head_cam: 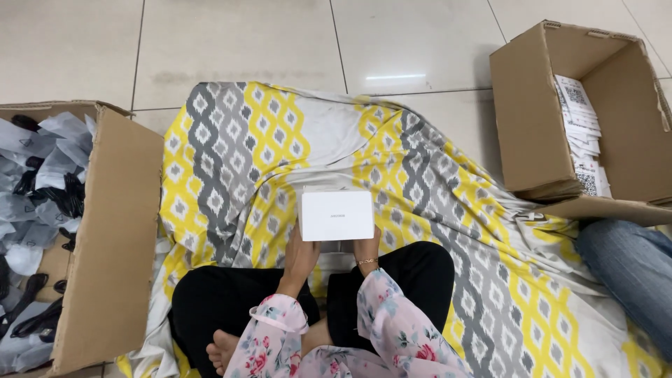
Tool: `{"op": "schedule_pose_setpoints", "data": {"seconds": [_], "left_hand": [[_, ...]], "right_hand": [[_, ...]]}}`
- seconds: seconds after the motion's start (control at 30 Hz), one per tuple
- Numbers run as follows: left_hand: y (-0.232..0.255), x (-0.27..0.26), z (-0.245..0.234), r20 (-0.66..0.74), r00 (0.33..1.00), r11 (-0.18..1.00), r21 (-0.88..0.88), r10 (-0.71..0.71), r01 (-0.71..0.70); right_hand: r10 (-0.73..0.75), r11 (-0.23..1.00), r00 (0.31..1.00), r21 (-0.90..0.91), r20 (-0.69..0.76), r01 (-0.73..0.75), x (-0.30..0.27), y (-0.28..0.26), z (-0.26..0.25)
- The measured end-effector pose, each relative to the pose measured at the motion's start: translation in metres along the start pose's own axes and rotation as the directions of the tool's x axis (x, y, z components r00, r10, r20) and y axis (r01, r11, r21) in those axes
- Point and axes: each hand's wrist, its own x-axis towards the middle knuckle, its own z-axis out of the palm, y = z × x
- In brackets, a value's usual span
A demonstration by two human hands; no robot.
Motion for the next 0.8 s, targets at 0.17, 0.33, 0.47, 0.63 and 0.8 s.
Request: {"op": "schedule_pose_setpoints", "data": {"seconds": [0.17,0.33,0.47,0.63,0.8], "left_hand": [[0.014,0.014,-0.012,0.074,0.985,0.977,-0.131,-0.158,0.166],[-0.011,0.013,-0.009,0.152,0.988,0.992,-0.127,-0.001,0.02],[-0.043,-0.035,-0.011,-0.072,0.982,0.967,-0.201,-0.172,0.155],[0.006,0.021,-0.049,-0.067,0.896,0.751,-0.574,-0.44,0.326],[0.036,0.038,-0.035,-0.117,0.974,0.911,-0.388,-0.196,0.137]], "right_hand": [[0.091,0.985,0.974,0.128,0.208,-0.119,0.013,0.03,-0.001],[0.147,0.925,0.869,0.245,0.473,-0.29,0.017,0.056,-0.006],[0.126,0.813,0.788,0.392,0.602,-0.43,-0.005,0.08,-0.042],[0.516,0.499,0.688,0.473,0.511,-0.726,0.016,0.023,-0.09],[0.176,0.955,0.967,0.206,0.187,-0.213,0.065,-0.059,-0.05]]}}
